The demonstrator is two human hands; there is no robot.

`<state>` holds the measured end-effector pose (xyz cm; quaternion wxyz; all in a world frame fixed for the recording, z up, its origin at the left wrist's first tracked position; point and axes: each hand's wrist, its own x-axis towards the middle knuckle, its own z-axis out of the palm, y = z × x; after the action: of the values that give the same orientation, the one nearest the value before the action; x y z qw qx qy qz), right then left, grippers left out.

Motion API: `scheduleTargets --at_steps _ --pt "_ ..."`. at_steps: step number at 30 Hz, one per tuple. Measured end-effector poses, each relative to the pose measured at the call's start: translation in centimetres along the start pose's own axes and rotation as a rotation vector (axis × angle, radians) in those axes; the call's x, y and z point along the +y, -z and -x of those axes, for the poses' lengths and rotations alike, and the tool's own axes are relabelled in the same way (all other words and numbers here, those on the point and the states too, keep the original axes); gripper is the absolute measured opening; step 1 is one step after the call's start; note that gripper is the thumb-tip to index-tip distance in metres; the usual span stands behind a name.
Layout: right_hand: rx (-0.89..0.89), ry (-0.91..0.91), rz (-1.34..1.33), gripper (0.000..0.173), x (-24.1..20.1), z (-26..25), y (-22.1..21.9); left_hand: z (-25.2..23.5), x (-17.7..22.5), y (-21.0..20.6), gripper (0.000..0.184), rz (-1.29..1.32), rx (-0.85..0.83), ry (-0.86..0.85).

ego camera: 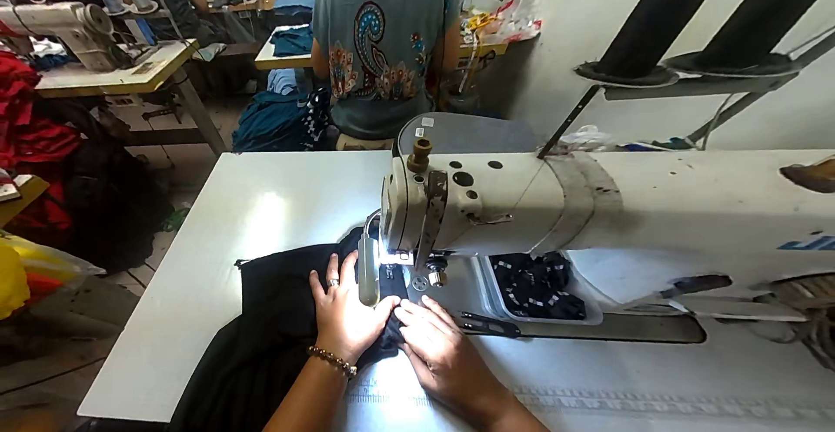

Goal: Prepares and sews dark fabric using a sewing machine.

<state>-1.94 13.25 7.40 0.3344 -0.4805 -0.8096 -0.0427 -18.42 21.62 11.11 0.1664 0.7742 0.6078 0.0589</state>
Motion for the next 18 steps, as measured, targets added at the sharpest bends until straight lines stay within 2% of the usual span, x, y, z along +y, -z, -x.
scheduleTargets --at_steps 7,18 --pt "0.02 0.052 -0.001 0.026 0.05 0.15 0.26 0.68 0.0 0.09 0.072 -0.017 -0.027 -0.005" --pt "0.03 0.021 -0.01 0.029 0.12 0.43 0.3 0.8 0.45 0.53 0.074 -0.008 -0.095 0.013"
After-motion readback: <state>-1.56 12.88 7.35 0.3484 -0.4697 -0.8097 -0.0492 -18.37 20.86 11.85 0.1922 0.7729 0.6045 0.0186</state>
